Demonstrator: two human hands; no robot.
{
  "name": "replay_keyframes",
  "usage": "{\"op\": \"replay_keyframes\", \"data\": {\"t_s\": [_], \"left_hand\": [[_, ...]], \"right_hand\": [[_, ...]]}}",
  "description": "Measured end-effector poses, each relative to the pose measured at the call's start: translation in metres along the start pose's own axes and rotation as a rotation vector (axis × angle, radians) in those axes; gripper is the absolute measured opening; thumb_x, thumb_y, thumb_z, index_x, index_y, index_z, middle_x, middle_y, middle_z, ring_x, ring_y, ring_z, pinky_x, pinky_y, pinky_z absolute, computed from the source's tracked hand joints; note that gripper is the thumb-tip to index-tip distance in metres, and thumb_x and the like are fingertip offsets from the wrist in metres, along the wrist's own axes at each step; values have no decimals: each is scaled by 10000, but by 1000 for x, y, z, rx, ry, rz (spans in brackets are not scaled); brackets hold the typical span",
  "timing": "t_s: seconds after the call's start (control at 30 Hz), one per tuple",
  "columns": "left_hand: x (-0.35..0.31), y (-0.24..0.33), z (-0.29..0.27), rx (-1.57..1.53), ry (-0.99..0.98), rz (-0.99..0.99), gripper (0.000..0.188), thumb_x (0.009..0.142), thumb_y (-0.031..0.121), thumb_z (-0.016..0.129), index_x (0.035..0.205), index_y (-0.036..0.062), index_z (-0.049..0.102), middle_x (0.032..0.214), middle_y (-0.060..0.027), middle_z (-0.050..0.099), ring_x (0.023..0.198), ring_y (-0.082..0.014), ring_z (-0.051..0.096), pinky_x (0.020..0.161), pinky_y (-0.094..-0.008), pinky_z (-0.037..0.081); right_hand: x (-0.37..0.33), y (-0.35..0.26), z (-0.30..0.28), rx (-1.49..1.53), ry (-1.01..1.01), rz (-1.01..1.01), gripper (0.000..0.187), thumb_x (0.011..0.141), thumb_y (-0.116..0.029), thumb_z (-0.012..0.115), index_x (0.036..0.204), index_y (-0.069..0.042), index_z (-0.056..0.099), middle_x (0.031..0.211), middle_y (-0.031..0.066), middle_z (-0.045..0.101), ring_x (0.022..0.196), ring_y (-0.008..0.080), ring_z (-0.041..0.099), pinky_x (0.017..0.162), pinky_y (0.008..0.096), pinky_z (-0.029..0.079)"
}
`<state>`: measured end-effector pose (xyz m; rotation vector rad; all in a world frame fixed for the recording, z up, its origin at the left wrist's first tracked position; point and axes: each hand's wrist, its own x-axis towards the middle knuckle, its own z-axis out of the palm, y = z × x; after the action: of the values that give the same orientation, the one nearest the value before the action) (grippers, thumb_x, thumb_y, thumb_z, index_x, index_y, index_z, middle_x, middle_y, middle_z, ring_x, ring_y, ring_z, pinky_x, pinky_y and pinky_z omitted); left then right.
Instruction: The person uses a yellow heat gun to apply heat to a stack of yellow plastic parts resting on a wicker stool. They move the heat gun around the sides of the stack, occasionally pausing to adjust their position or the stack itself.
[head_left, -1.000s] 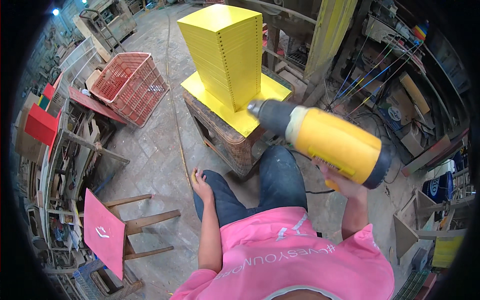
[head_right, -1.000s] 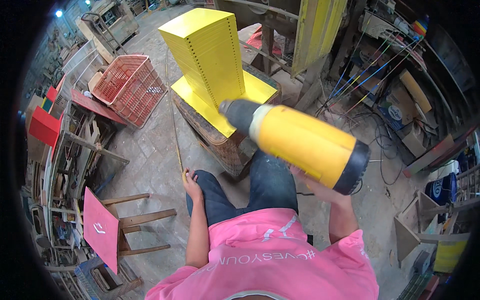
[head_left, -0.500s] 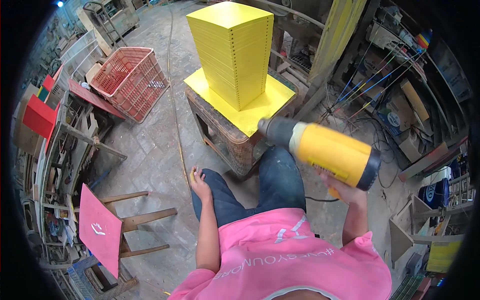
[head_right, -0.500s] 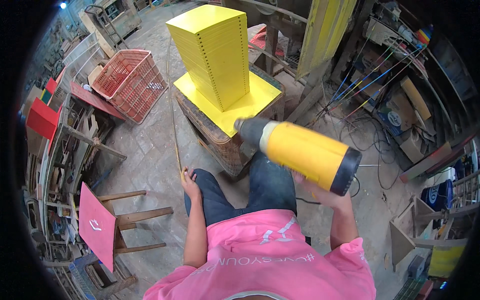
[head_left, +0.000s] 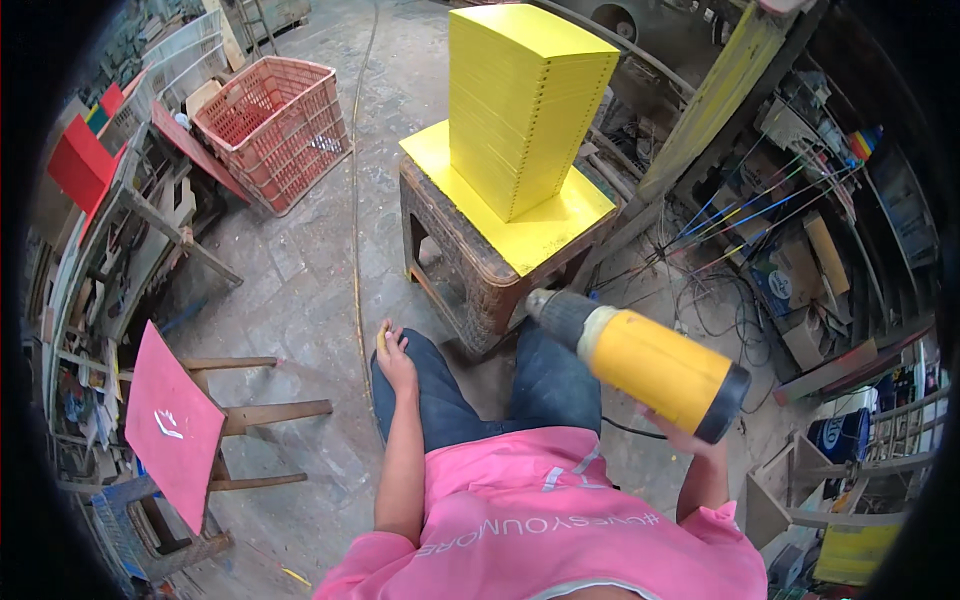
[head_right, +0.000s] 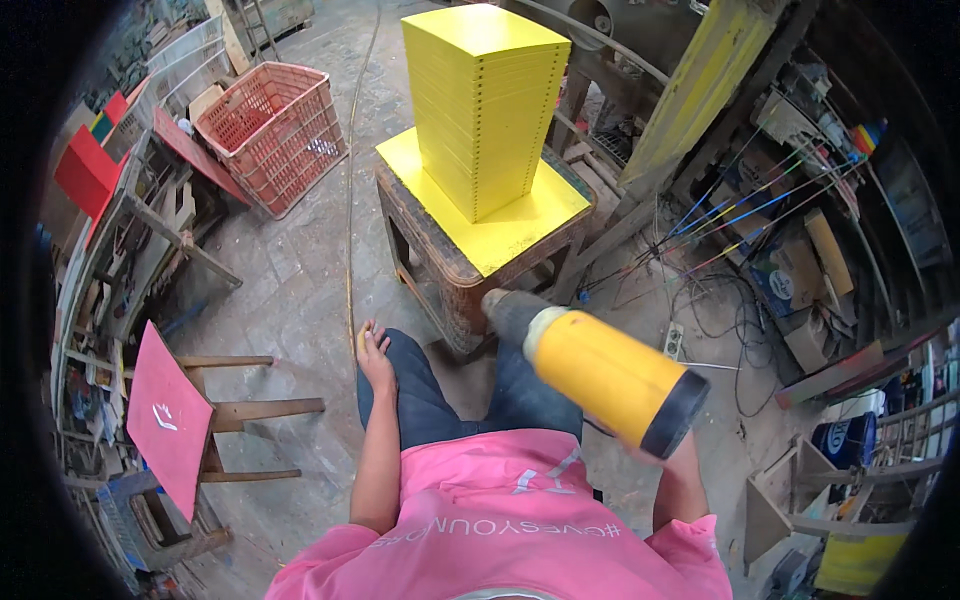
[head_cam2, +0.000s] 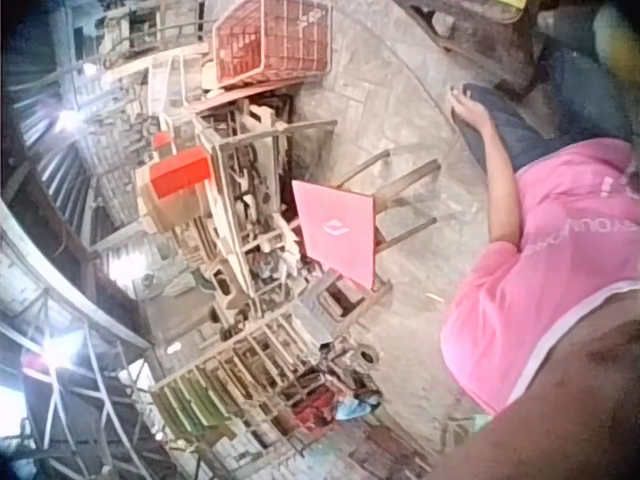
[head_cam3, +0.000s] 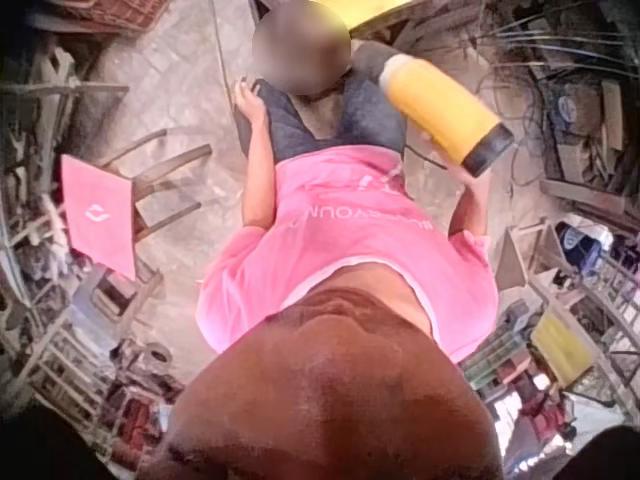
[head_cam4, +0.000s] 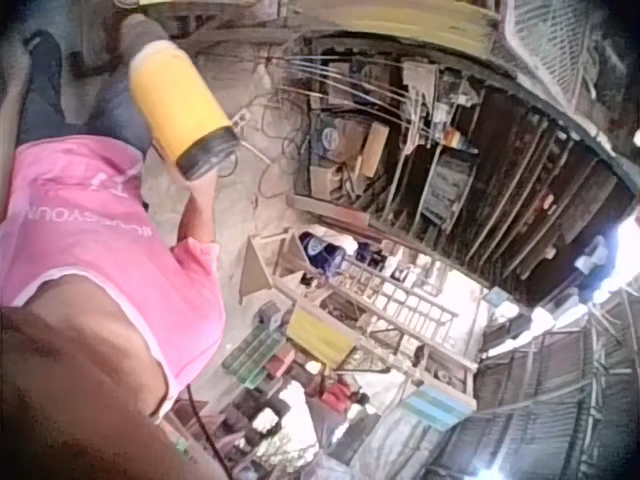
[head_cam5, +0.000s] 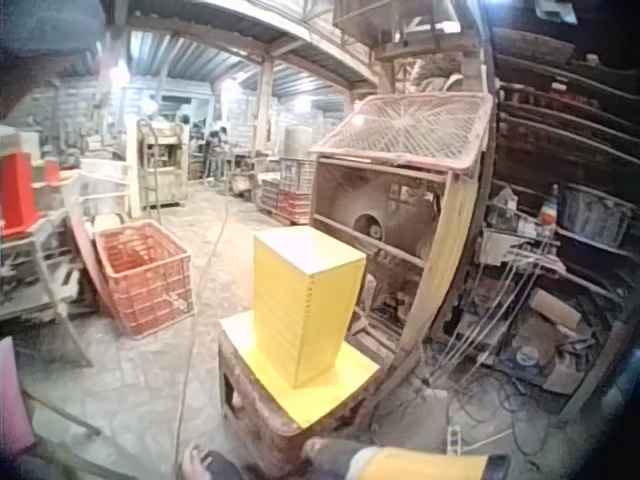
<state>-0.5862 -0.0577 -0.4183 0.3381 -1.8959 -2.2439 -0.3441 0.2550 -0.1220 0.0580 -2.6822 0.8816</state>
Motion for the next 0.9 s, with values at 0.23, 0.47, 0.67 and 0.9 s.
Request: {"op": "replay_keyframes", "data": {"t_s": [0.23, 0.47, 0.67, 0.9], "left_hand": [[10, 21, 34, -207, 275, -89, 496, 1000, 238, 399, 1432, 29, 271, 1418, -150, 414, 1212, -264, 493, 970, -368, 413], [35, -6, 62, -185, 281, 7, 507, 985, 217, 429, 1412, -7, 274, 1401, -196, 420, 1243, -280, 471, 1011, -355, 376], [48, -27, 43, -193, 256, -114, 457, 988, 245, 419, 1358, -18, 368, 1308, -173, 524, 1151, -272, 551, 937, -355, 428], [61, -29, 36, -184, 233, -196, 449, 983, 268, 432, 1300, -49, 452, 1207, -181, 604, 1056, -275, 616, 910, -329, 449]], "right_hand": [[34, -57, -27, 99, -107, 105, 296, 785, -92, 706, 1058, -13, 624, 971, 90, 658, 849, 175, 636, 739, 275, 485], [59, -112, -9, 8, -150, 147, 366, 766, -104, 719, 1093, 25, 618, 1047, 137, 659, 927, 200, 647, 810, 280, 486], [68, -130, 20, -285, -144, 62, 444, 714, -95, 761, 1111, 26, 604, 1087, 124, 644, 992, 212, 615, 854, 309, 455], [55, -116, 2, -842, 12, -52, 428, 860, -169, 657, 1258, -57, 547, 1250, 127, 573, 1189, 305, 514, 1011, 401, 378]]}}
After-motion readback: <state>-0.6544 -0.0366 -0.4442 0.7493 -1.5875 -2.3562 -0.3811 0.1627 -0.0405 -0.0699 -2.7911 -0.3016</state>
